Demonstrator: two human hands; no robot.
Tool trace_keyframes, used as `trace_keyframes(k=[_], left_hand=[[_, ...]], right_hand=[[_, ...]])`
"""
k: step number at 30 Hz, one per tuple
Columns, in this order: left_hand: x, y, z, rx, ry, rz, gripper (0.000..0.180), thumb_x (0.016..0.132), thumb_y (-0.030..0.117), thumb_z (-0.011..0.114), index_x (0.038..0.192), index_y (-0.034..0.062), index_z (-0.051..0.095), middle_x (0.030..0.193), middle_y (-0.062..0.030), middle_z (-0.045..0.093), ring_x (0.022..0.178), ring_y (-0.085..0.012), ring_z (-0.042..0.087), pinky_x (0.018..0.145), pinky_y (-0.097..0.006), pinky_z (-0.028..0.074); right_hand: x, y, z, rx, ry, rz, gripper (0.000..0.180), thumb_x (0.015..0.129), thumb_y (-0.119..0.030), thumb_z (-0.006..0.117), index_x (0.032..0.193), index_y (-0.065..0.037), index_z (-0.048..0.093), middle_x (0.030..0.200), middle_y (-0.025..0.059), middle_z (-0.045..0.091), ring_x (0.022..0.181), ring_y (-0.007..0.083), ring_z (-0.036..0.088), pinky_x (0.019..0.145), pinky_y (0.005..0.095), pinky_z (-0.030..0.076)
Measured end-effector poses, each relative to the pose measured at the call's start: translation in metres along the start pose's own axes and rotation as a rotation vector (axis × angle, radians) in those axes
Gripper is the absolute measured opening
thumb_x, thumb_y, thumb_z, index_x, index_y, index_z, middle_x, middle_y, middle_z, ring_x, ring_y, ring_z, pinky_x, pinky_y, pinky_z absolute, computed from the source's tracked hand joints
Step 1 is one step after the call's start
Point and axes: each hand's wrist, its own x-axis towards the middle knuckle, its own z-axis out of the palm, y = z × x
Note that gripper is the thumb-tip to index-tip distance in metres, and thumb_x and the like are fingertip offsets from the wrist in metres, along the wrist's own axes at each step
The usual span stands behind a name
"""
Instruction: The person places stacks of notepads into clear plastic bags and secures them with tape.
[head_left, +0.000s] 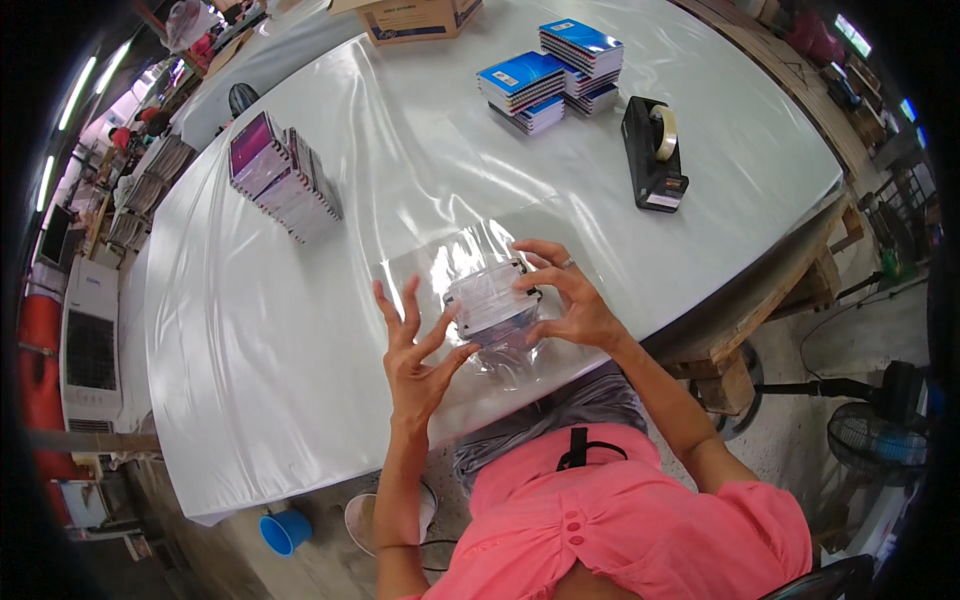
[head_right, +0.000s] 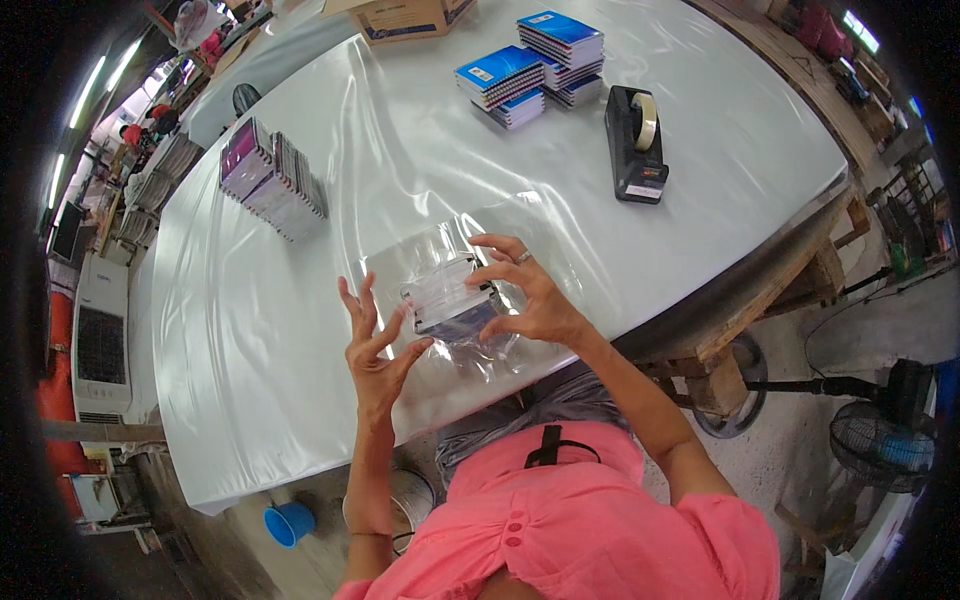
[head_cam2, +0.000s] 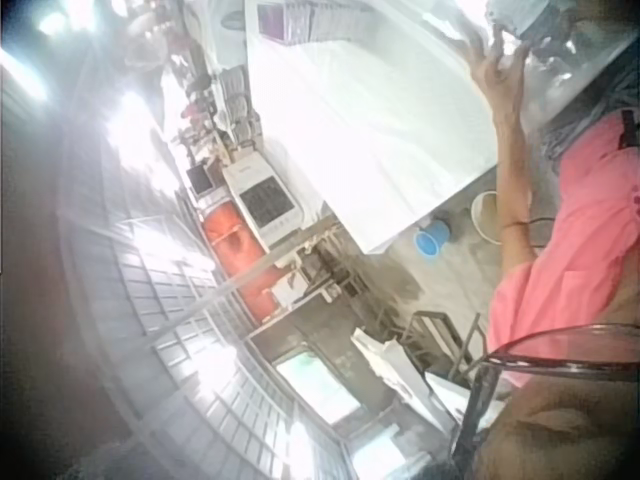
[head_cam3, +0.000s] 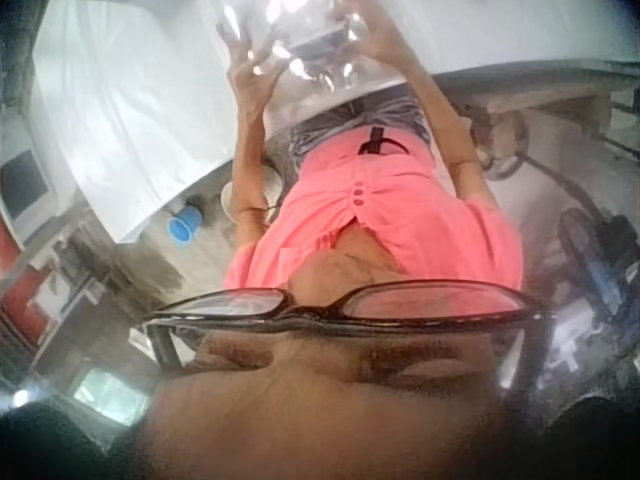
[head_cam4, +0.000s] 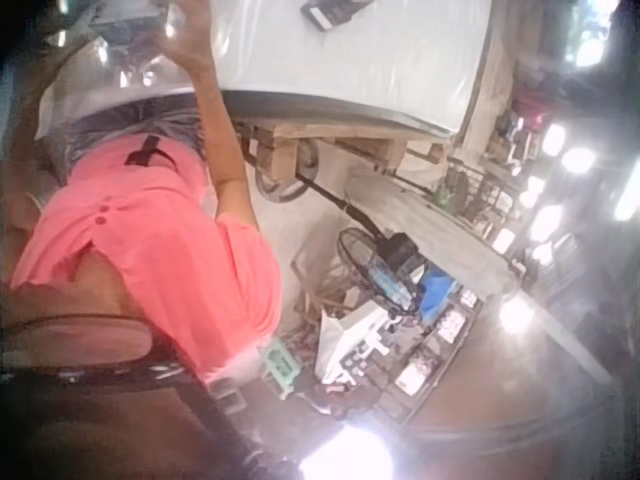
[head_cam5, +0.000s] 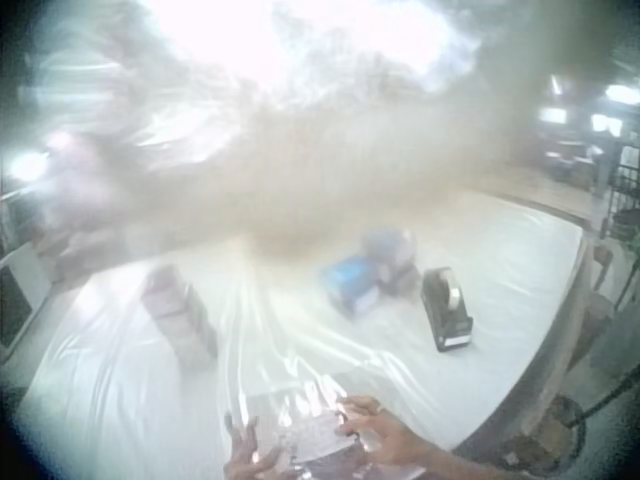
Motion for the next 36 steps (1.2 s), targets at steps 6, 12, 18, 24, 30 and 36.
trace_keyframes(k=[6, 12, 18, 24, 30, 36], left_hand=[[-0.014, -0.009, 0.004, -0.218, 0.116, -0.090, 0.052, 0.063, 0.017, 0.087, 0.113, 0.0142, 0.072, 0.153, -0.0160, 0.033, 0.148, -0.0355, 0.007, 0.116, -0.052, 0.014], [0.009, 0.006, 0.000, -0.064, -0.064, -0.048, 0.053, 0.070, 0.013, 0.082, 0.121, 0.0145, 0.067, 0.154, -0.0156, 0.030, 0.148, -0.0343, 0.006, 0.117, -0.049, 0.013], [0.003, 0.018, 0.024, -0.651, 0.058, -0.497, 0.050, 0.077, 0.006, 0.066, 0.127, 0.0045, 0.062, 0.156, -0.0132, 0.029, 0.144, -0.0308, 0.025, 0.113, -0.045, 0.025], [0.004, 0.021, 0.023, -0.792, 0.134, -0.470, 0.048, 0.078, 0.010, 0.070, 0.126, 0.0100, 0.064, 0.156, -0.0153, 0.027, 0.148, -0.0325, 0.009, 0.117, -0.050, 0.012], [-0.006, -0.005, -0.005, -0.349, 0.018, -0.143, 0.056, 0.070, 0.029, 0.084, 0.121, 0.0149, 0.067, 0.155, -0.0147, 0.028, 0.148, -0.0356, 0.006, 0.117, -0.051, 0.015], [0.017, 0.015, -0.004, 0.244, -0.112, 0.056, 0.063, 0.053, 0.012, 0.087, 0.112, 0.0256, 0.073, 0.154, -0.0096, 0.034, 0.147, -0.0398, 0.008, 0.115, -0.052, 0.021]], right_hand=[[-0.003, -0.001, 0.004, 0.073, 0.113, 0.023, 0.065, 0.060, -0.028, 0.090, 0.117, -0.014, 0.062, 0.144, 0.0126, 0.039, 0.136, 0.0306, 0.035, 0.112, 0.0470, 0.029], [-0.001, -0.001, 0.007, 0.005, 0.013, 0.013, 0.060, 0.062, -0.022, 0.087, 0.116, -0.014, 0.064, 0.144, 0.0130, 0.039, 0.134, 0.0297, 0.037, 0.110, 0.0453, 0.031], [-0.001, -0.003, 0.017, 0.051, -0.004, 0.066, 0.052, 0.066, -0.021, 0.087, 0.113, -0.013, 0.066, 0.142, 0.0118, 0.040, 0.130, 0.0279, 0.041, 0.108, 0.0406, 0.033], [-0.003, 0.001, 0.005, 0.276, 0.061, 0.088, 0.061, 0.068, -0.029, 0.086, 0.120, -0.012, 0.061, 0.142, 0.0120, 0.041, 0.135, 0.0270, 0.036, 0.111, 0.0406, 0.030], [-0.013, 0.012, -0.019, 0.116, 0.048, 0.044, 0.071, 0.066, -0.032, 0.086, 0.126, -0.013, 0.056, 0.146, 0.0124, 0.038, 0.138, 0.0284, 0.033, 0.112, 0.0455, 0.029], [-0.004, 0.003, 0.008, -0.115, 0.011, -0.062, 0.068, 0.058, -0.029, 0.090, 0.118, -0.016, 0.060, 0.145, 0.0129, 0.038, 0.136, 0.0341, 0.034, 0.111, 0.0453, 0.031]])
